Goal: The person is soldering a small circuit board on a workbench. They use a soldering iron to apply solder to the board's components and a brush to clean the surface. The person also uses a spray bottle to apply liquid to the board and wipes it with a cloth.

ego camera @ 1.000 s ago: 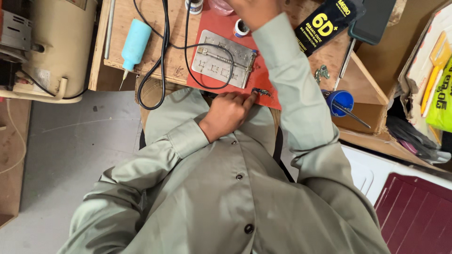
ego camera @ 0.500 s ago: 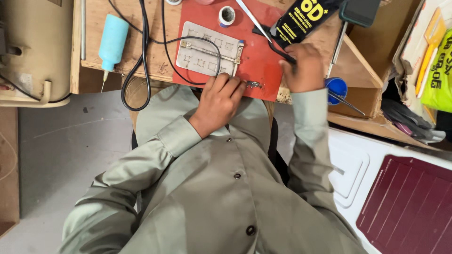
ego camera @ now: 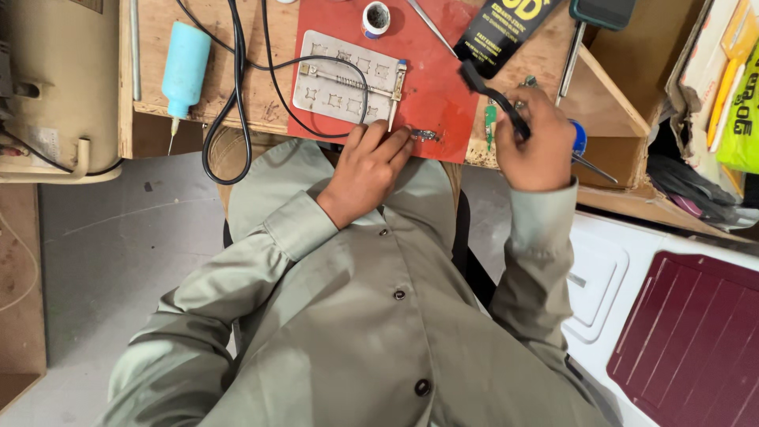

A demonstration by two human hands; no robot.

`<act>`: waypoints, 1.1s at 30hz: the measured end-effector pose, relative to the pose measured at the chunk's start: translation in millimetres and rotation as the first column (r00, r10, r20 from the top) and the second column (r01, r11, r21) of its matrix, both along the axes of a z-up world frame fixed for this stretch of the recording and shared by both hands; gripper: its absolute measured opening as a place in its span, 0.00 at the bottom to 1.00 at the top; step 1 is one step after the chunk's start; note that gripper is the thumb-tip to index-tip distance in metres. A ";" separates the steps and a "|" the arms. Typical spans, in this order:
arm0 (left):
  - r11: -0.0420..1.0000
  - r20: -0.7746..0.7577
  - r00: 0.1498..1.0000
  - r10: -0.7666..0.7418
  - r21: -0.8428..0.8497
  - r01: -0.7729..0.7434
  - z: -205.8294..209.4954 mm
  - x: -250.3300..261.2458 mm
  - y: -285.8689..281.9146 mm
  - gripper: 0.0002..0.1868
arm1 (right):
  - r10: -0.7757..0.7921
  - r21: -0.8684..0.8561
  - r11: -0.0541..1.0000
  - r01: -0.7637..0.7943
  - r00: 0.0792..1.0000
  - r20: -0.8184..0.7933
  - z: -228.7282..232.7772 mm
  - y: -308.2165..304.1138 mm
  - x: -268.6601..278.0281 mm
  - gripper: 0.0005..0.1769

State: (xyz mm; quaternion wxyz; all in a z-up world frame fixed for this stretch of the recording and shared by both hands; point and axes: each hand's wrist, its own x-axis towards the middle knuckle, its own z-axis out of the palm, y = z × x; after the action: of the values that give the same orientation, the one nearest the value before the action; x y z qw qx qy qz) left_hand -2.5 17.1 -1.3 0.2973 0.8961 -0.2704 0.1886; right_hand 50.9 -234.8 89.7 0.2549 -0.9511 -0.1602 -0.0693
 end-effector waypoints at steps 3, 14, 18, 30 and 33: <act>1.000 -0.016 1.000 -0.010 0.028 0.010 0.6 -0.2 -0.9 0.20 | -0.007 0.053 0.999 0.006 1.000 0.017 10.0 2.5 -28.0 0.13; 0.996 0.009 1.000 0.006 0.090 -0.007 3.5 -5.7 -0.8 0.21 | -0.214 -0.267 0.935 0.232 0.972 0.096 -15.6 28.1 -50.1 0.15; 0.995 -0.002 1.000 0.009 0.100 -0.009 3.2 -7.4 -2.3 0.22 | -0.161 -0.171 0.971 0.167 0.986 0.050 -33.0 43.0 -35.2 0.12; 0.989 -0.007 1.000 -0.014 0.144 0.015 -1.0 -7.2 -3.0 0.23 | -0.103 -0.074 0.992 0.106 0.994 0.032 -34.9 26.4 -26.9 0.24; 0.988 -0.010 1.000 -0.009 0.157 0.010 -1.2 -7.4 -3.0 0.24 | -0.020 -0.213 0.977 0.028 0.999 0.038 -51.9 32.2 -25.4 0.26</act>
State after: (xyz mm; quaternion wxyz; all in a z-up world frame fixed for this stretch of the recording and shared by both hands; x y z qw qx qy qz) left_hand -9.9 14.1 -2.5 0.2280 0.9163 -0.2872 0.1610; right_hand 25.5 -202.6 37.8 0.1475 -0.9735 -0.1596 -0.0716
